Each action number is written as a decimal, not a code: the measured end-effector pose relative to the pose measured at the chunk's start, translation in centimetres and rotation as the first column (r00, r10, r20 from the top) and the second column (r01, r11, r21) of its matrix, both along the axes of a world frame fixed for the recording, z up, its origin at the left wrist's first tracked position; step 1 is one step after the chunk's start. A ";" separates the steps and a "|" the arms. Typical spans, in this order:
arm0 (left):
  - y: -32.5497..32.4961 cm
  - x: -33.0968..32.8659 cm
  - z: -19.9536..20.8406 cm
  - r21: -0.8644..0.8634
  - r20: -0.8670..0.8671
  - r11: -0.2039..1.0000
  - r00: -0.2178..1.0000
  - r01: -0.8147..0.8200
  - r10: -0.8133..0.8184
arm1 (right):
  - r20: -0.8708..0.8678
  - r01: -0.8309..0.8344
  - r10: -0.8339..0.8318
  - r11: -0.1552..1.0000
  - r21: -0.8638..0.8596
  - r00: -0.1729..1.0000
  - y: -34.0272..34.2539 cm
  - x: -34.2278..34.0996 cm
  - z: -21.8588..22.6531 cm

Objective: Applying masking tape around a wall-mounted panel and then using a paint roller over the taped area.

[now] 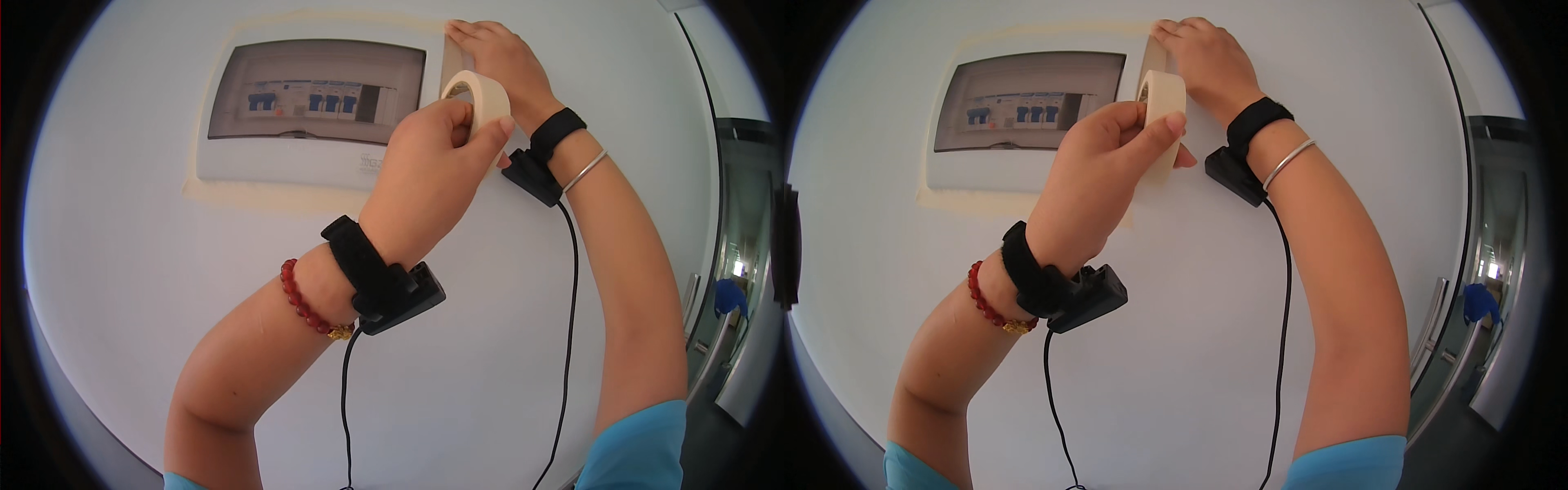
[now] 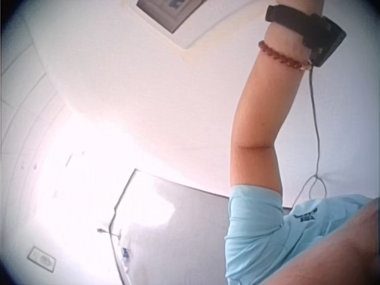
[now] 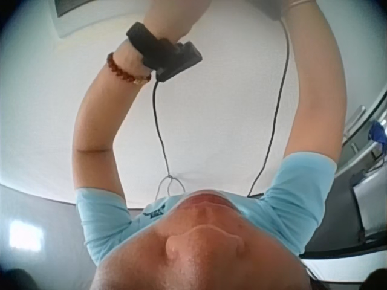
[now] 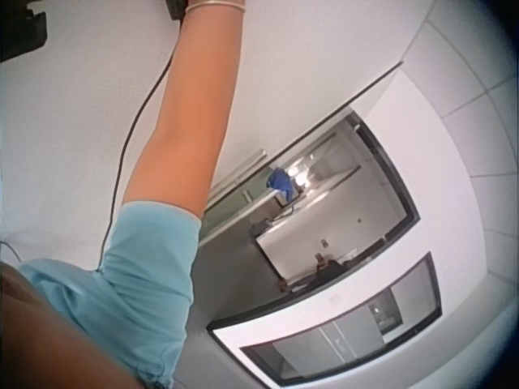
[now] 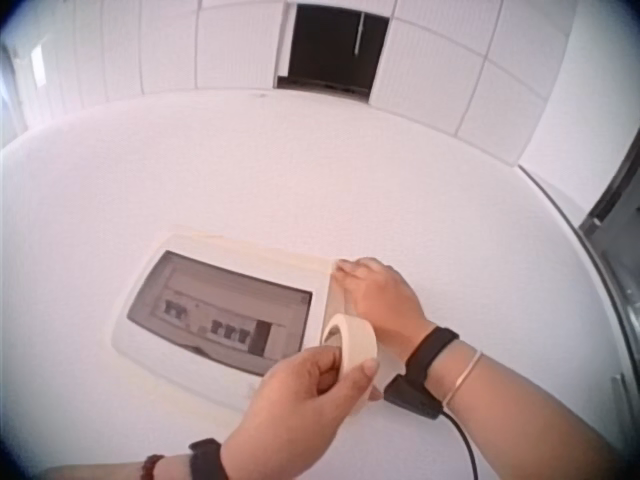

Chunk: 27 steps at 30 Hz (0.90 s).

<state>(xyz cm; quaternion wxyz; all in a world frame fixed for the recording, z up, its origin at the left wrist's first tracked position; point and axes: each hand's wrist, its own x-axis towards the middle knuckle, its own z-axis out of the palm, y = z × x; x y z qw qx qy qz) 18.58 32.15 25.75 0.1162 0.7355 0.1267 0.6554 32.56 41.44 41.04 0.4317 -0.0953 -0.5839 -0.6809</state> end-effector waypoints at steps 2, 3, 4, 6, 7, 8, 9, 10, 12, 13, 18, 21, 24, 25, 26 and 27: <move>-0.2 0.1 -0.4 0.017 -0.032 0.997 0.997 -0.069 0.070 | 0.002 0.022 -0.022 0.999 0.028 1.000 0.3 0.1 -0.6; -0.2 0.1 -0.6 0.039 -0.061 0.989 0.988 -0.141 0.144 | 0.002 0.023 -0.024 0.999 0.025 1.000 0.4 0.1 -0.5; 0.0 0.2 -1.0 0.035 -0.062 0.990 0.988 -0.138 0.140 | -0.001 0.063 -0.063 0.996 0.057 0.998 0.4 0.1 -0.5; 0.7 0.5 -1.9 0.152 -0.086 0.949 0.953 -0.277 0.292 | -0.002 0.106 -0.106 0.991 0.084 0.994 0.1 0.4 -0.6; 1.0 0.5 -2.3 0.143 -0.083 0.949 0.952 -0.280 0.293 | 0.035 0.182 -0.184 0.981 0.062 0.982 -0.9 0.2 -0.6; 1.2 0.6 -2.8 0.203 -0.053 0.945 0.960 -0.258 0.274 | 0.074 0.256 -0.259 0.966 0.044 0.963 -1.8 0.0 -0.6; 1.4 0.7 -3.1 0.262 -0.023 0.935 0.967 -0.238 0.253 | 0.080 0.254 -0.256 0.966 0.039 0.963 -2.2 -0.1 -0.8; 1.8 0.8 -3.2 0.253 -0.020 0.937 0.967 -0.241 0.254 | 0.065 0.297 -0.296 0.955 -0.005 0.953 -2.4 0.0 -0.9; 2.4 0.8 -3.2 0.394 0.119 0.898 0.979 -0.197 0.163 | 0.061 0.337 -0.334 0.940 -0.054 0.941 -2.7 -0.2 -1.0; 2.0 0.6 -3.3 0.382 0.121 0.903 0.979 -0.200 0.165 | 0.065 0.350 -0.347 0.936 -0.049 0.936 -2.8 -0.3 -1.1; -0.8 1.7 -4.5 0.161 0.039 0.901 0.915 -0.402 0.401 | 0.050 0.391 -0.391 0.920 -0.001 0.919 -2.1 -0.1 -1.0; -2.0 1.7 -6.3 -0.045 -0.011 0.951 0.952 -0.306 0.306 | 0.013 0.436 -0.436 0.900 0.012 0.900 -2.5 0.0 -1.1; -2.0 0.3 -8.5 -0.005 0.004 0.942 0.942 -0.334 0.334 | -0.010 0.416 -0.417 0.908 -0.054 0.909 -2.5 -0.2 -1.4; -2.3 0.1 -9.1 0.068 -0.011 0.913 0.915 -0.402 0.404 | -0.009 0.413 -0.413 0.910 -0.041 0.910 -2.5 -0.3 -1.5; -1.9 0.1 -9.7 0.165 0.025 0.865 0.879 -0.473 0.476 | -0.008 0.411 -0.412 0.911 -0.029 0.911 -2.5 -0.3 -1.5; -1.7 0.1 -9.8 0.164 0.024 0.866 0.879 -0.473 0.476 | -0.008 0.412 -0.412 0.911 -0.030 0.911 -2.6 -0.2 -1.5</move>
